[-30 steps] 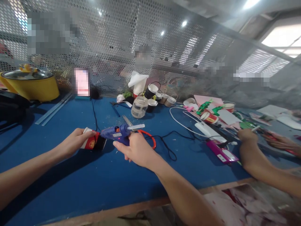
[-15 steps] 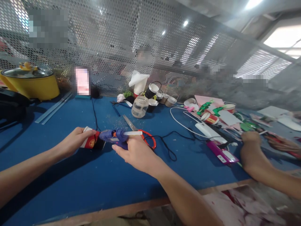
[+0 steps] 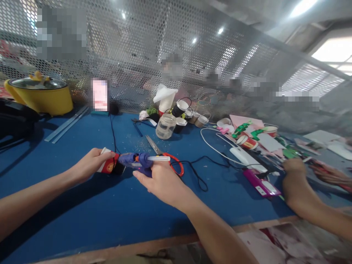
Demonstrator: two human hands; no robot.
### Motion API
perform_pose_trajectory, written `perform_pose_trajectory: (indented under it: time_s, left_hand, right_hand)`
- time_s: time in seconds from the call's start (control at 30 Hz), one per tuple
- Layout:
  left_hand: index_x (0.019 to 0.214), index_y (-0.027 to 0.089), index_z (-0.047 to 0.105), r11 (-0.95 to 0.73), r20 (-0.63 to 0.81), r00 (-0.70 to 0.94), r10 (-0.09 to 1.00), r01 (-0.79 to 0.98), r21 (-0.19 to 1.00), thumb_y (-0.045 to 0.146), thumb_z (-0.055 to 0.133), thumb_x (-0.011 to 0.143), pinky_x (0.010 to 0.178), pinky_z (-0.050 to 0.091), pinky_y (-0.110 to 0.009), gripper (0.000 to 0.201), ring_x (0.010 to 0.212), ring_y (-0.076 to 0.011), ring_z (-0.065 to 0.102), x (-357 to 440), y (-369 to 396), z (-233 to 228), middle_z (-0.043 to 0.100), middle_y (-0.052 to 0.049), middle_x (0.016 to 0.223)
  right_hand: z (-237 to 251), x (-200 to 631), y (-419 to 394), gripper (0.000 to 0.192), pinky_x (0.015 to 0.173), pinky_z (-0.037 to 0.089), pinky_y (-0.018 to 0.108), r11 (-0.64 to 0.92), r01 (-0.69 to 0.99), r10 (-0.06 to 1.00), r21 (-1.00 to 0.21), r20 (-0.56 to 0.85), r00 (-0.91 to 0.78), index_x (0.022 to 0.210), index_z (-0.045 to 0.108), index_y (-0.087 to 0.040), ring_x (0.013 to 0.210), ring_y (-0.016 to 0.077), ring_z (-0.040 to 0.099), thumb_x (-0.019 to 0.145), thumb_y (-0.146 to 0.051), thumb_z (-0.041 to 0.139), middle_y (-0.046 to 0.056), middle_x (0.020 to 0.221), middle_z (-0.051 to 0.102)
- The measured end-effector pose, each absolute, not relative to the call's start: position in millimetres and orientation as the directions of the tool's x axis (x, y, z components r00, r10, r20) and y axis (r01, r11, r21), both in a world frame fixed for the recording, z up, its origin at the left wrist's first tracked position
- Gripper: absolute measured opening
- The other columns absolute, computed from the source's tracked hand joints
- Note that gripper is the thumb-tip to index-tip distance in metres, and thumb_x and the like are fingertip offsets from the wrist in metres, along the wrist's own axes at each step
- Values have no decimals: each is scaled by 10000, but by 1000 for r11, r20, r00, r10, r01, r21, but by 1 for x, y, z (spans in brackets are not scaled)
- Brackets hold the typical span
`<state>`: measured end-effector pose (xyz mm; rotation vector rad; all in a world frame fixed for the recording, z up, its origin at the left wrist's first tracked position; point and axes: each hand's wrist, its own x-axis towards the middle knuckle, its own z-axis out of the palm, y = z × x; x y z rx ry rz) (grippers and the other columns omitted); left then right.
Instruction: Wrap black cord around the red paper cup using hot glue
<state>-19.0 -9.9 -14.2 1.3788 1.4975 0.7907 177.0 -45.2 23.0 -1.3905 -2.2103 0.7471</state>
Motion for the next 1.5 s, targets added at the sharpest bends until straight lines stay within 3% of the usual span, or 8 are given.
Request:
perform_pose_trajectory:
  time_s: [0.13, 0.33, 0.7, 1.0, 1.5]
  left_hand:
    - [508, 165, 419, 168, -204, 56, 977, 374, 912, 388, 452, 638, 390, 197, -214, 260, 384, -74, 301, -19, -10, -14, 356, 59, 419]
    - [480, 172, 407, 174, -208, 49, 977, 385, 906, 378, 459, 621, 385, 192, -217, 255, 367, -75, 303, -18, -11, -11, 352, 60, 394]
    - [511, 160, 444, 179, -210, 51, 976, 348, 920, 374, 451, 635, 404, 244, -212, 247, 391, -83, 353, -21, -9, -19, 402, 49, 421]
    - [485, 162, 425, 211, -229, 23, 973, 309, 927, 356, 468, 616, 394, 239, -209, 238, 374, -82, 360, -19, -8, -18, 404, 50, 399]
    - [492, 157, 455, 217, -234, 17, 972, 307, 927, 353, 464, 612, 395, 253, -212, 230, 377, -89, 376, -18, -9, -17, 428, 39, 405]
  right_hand:
    - [23, 176, -46, 269, 431, 405, 194, 327, 675, 916, -661, 45, -400, 519, 498, -172, 361, 95, 501, 757, -294, 460, -45, 356, 477]
    - [22, 178, -49, 319, 451, 403, 220, 332, 729, 920, -599, 33, -391, 480, 468, -186, 392, 112, 512, 763, -333, 444, -32, 364, 480]
    - [20, 178, -52, 284, 540, 405, 261, 362, 788, 913, -498, 20, -407, 592, 546, -186, 523, 162, 550, 770, -374, 429, -7, 432, 510]
    - [17, 177, -54, 207, 565, 395, 253, 485, 786, 872, -383, 135, -471, 710, 557, -187, 570, 155, 532, 778, -339, 435, 5, 539, 535]
    - [15, 177, -55, 165, 575, 412, 232, 520, 784, 853, -341, 161, -496, 747, 539, -181, 621, 150, 554, 781, -312, 444, 19, 656, 579]
